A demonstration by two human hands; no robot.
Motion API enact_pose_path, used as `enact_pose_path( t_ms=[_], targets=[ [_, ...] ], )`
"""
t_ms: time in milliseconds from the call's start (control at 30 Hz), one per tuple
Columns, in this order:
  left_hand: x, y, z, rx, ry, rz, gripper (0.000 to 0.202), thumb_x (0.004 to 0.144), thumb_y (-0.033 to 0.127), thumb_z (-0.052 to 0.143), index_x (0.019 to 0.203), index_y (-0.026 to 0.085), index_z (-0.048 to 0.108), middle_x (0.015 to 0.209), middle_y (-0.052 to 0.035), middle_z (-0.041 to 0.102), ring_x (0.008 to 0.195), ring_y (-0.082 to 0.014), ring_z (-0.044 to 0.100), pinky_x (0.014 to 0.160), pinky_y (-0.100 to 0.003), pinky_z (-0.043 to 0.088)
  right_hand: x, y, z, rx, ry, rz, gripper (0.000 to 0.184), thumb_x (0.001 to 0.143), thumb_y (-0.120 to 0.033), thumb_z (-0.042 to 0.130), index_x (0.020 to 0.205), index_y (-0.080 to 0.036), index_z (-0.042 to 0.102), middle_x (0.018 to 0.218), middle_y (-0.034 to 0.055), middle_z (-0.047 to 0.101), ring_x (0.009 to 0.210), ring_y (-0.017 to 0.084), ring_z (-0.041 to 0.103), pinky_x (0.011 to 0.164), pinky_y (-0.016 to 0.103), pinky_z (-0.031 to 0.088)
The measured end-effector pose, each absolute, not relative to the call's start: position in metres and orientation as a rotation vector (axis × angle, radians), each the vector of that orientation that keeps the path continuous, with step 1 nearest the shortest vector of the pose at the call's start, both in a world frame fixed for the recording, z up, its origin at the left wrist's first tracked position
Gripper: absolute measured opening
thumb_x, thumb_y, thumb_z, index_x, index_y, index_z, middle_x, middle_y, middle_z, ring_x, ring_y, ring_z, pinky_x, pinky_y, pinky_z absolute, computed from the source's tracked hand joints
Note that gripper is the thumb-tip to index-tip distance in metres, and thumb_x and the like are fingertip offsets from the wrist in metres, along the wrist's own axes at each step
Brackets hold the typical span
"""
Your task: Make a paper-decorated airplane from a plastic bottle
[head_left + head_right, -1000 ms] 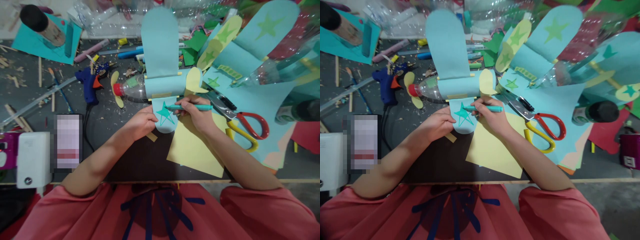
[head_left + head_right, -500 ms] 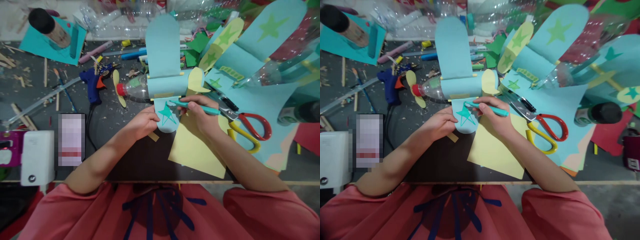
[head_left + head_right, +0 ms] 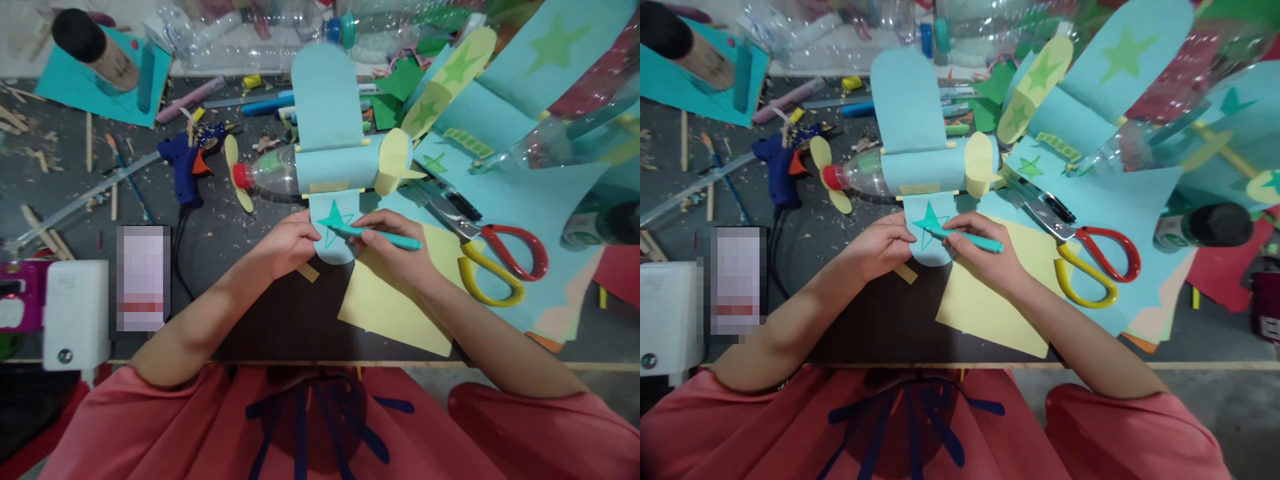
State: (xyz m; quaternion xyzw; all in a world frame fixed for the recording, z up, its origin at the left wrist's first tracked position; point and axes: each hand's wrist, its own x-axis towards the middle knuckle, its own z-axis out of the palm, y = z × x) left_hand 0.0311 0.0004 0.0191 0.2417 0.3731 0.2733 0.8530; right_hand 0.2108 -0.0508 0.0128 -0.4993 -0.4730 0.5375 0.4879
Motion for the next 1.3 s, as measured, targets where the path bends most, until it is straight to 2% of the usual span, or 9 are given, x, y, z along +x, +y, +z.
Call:
enact_pose_path(
  t_ms=[200, 367, 633, 1033, 1300],
  targets=[
    [0.0298, 0.0012, 0.0186, 0.548, 0.799, 0.541, 0.027, 0.059, 0.008, 0.057, 0.085, 0.015, 0.062, 0.096, -0.0089, 0.076, 0.118, -0.0298, 0.065, 0.102, -0.04, 0.051, 0.2123, -0.0507, 0.012, -1.292, -1.248, 1.292, 0.021, 0.082, -0.041, 0.072, 0.086, -0.021, 0.071, 0.078, 0.0024, 0.073, 0.072, 0.017, 0.072, 0.065, 0.032, 0.058],
    [0.0299, 0.0011, 0.018, 0.565, 0.789, 0.541, 0.029, 0.059, 0.008, 0.057, 0.086, 0.015, 0.063, 0.096, -0.0093, 0.076, 0.118, -0.0294, 0.065, 0.102, -0.039, 0.051, 0.2136, -0.0515, 0.0124, -1.27, -1.231, 1.27, 0.011, 0.082, -0.033, 0.071, 0.083, -0.021, 0.071, 0.076, 0.0014, 0.072, 0.068, 0.016, 0.071, 0.062, 0.03, 0.058],
    [0.0298, 0.0002, 0.0179, 0.565, 0.793, 0.537, 0.039, 0.06, 0.007, 0.054, 0.098, 0.012, 0.062, 0.102, -0.0113, 0.076, 0.118, -0.0286, 0.065, 0.105, -0.042, 0.05, 0.2138, -0.0551, 0.0117, -1.299, -1.225, 1.288, 0.013, 0.081, -0.033, 0.071, 0.084, -0.02, 0.071, 0.075, 0.0021, 0.074, 0.069, 0.017, 0.072, 0.063, 0.031, 0.058],
    [0.031, -0.0003, 0.0171, 0.558, 0.788, 0.558, 0.036, 0.061, 0.006, 0.053, 0.095, 0.013, 0.065, 0.102, -0.0105, 0.075, 0.124, -0.0307, 0.061, 0.107, -0.043, 0.048, 0.214, -0.0554, 0.0119, -1.356, -1.293, 1.226, 0.013, 0.079, -0.033, 0.071, 0.084, -0.021, 0.073, 0.075, 0.0022, 0.075, 0.067, 0.017, 0.069, 0.062, 0.03, 0.055],
    [0.0311, -0.0005, 0.0199, 0.544, 0.811, 0.556, 0.037, 0.06, 0.005, 0.053, 0.094, 0.013, 0.065, 0.101, -0.0091, 0.076, 0.123, -0.0303, 0.062, 0.108, -0.043, 0.047, 0.2139, -0.0555, 0.0137, -1.341, -1.293, 1.213, 0.009, 0.078, -0.027, 0.069, 0.082, -0.02, 0.074, 0.072, 0.0015, 0.073, 0.063, 0.015, 0.067, 0.059, 0.029, 0.053]
  ],
)
